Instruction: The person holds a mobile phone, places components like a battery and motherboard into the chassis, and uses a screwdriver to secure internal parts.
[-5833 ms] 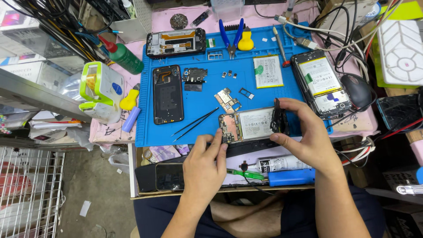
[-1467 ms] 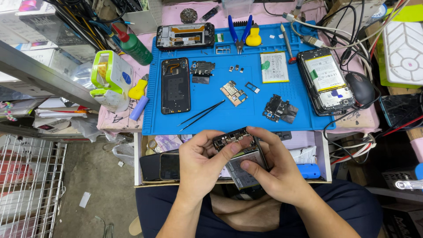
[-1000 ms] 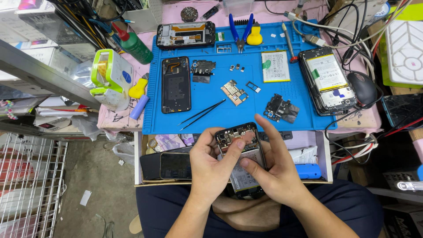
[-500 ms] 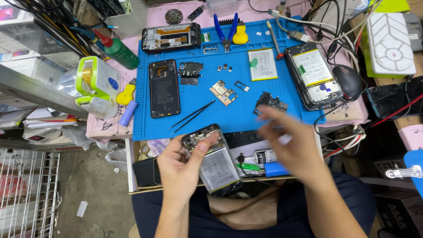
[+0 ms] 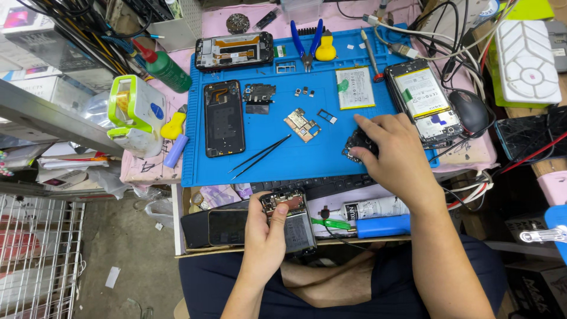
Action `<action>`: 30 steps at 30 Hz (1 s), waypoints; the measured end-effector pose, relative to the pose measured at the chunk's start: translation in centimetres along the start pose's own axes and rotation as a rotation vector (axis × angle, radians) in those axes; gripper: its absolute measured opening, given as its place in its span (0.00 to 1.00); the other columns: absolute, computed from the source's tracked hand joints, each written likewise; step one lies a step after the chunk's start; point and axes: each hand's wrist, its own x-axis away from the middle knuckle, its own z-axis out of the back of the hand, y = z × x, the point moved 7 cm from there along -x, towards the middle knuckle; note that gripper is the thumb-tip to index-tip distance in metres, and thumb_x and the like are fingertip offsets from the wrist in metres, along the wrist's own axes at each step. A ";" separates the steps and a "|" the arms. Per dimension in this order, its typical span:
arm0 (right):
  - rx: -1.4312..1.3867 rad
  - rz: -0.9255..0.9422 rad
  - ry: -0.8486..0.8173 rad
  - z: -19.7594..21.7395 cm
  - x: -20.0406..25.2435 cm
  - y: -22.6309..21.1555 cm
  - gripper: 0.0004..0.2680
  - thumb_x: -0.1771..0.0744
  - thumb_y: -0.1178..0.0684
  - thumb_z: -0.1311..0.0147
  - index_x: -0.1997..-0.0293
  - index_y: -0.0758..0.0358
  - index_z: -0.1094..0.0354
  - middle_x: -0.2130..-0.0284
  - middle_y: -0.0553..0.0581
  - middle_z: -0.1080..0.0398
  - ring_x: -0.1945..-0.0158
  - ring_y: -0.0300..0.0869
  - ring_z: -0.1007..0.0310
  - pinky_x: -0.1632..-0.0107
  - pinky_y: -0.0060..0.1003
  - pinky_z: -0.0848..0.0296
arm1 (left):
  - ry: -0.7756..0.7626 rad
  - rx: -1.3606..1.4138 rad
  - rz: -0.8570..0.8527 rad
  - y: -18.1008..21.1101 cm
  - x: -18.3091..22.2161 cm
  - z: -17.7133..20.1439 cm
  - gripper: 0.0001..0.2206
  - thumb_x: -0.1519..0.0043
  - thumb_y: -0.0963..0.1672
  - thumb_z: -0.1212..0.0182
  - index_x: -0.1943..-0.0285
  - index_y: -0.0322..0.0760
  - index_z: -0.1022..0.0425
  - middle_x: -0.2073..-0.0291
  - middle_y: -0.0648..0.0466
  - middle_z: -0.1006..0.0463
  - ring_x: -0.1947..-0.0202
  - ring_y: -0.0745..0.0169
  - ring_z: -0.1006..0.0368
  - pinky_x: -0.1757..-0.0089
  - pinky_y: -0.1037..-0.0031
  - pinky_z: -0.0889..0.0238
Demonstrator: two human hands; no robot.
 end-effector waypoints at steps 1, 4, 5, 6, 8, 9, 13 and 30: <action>-0.019 -0.019 -0.008 0.1 0.0 0.3 0.22 0.40 0.55 0.32 0.41 0.68 0.28 0.60 0.63 0.30 0.53 0.56 0.35 0.48 0.48 0.34 | -0.017 0.023 -0.002 0.1 0.1 0.0 0.10 0.30 0.42 0.48 0.45 0.29 0.34 0.55 0.45 0.15 0.53 0.62 0.21 0.51 0.73 0.28; -0.144 -0.038 0.106 0.8 0.7 0.7 0.18 0.41 0.60 0.32 0.45 0.66 0.26 0.61 0.61 0.30 0.55 0.53 0.32 0.52 0.43 0.31 | -0.065 0.125 0.016 0.4 0.0 -0.5 0.11 0.31 0.42 0.49 0.44 0.28 0.36 0.51 0.44 0.16 0.48 0.61 0.20 0.47 0.71 0.29; -0.185 -0.128 0.079 0.8 1.1 1.6 0.16 0.40 0.60 0.33 0.47 0.66 0.25 0.63 0.59 0.30 0.60 0.50 0.32 0.56 0.41 0.32 | -0.078 0.165 0.030 0.5 0.1 -0.7 0.11 0.31 0.42 0.49 0.44 0.28 0.36 0.50 0.43 0.17 0.47 0.60 0.20 0.46 0.71 0.29; -0.225 -0.218 0.050 1.0 1.7 2.6 0.13 0.38 0.61 0.34 0.49 0.66 0.24 0.66 0.57 0.31 0.64 0.47 0.32 0.60 0.38 0.32 | -0.094 0.177 0.052 0.5 0.0 -0.8 0.11 0.31 0.41 0.49 0.43 0.27 0.36 0.50 0.43 0.17 0.47 0.59 0.21 0.46 0.70 0.29; -0.416 -0.346 -0.003 1.1 2.7 4.2 0.10 0.37 0.63 0.36 0.52 0.67 0.24 0.68 0.53 0.32 0.68 0.40 0.33 0.65 0.33 0.33 | -0.119 0.204 0.089 0.6 -0.4 -1.0 0.11 0.31 0.41 0.49 0.42 0.27 0.36 0.50 0.43 0.17 0.48 0.58 0.21 0.47 0.69 0.30; -0.566 -0.390 -0.025 1.2 3.3 4.7 0.09 0.36 0.64 0.37 0.53 0.68 0.25 0.69 0.51 0.33 0.68 0.36 0.34 0.67 0.31 0.34 | -0.152 0.247 0.097 0.8 -0.5 -1.3 0.12 0.31 0.41 0.49 0.41 0.27 0.37 0.49 0.42 0.17 0.46 0.58 0.22 0.46 0.69 0.30; -1.093 -0.500 -0.174 -0.5 5.4 4.6 0.04 0.35 0.65 0.40 0.58 0.70 0.28 0.72 0.53 0.27 0.73 0.35 0.31 0.71 0.29 0.31 | -0.260 0.381 0.110 1.3 -0.6 -2.7 0.16 0.31 0.40 0.50 0.35 0.29 0.40 0.45 0.42 0.20 0.42 0.59 0.24 0.44 0.70 0.31; -1.181 -0.533 -0.349 -6.9 5.7 -0.4 0.06 0.35 0.61 0.40 0.57 0.70 0.27 0.69 0.53 0.25 0.69 0.35 0.25 0.66 0.30 0.24 | -0.392 0.740 0.213 1.9 0.6 -3.7 0.18 0.30 0.41 0.57 0.29 0.34 0.45 0.41 0.45 0.29 0.42 0.62 0.30 0.43 0.67 0.34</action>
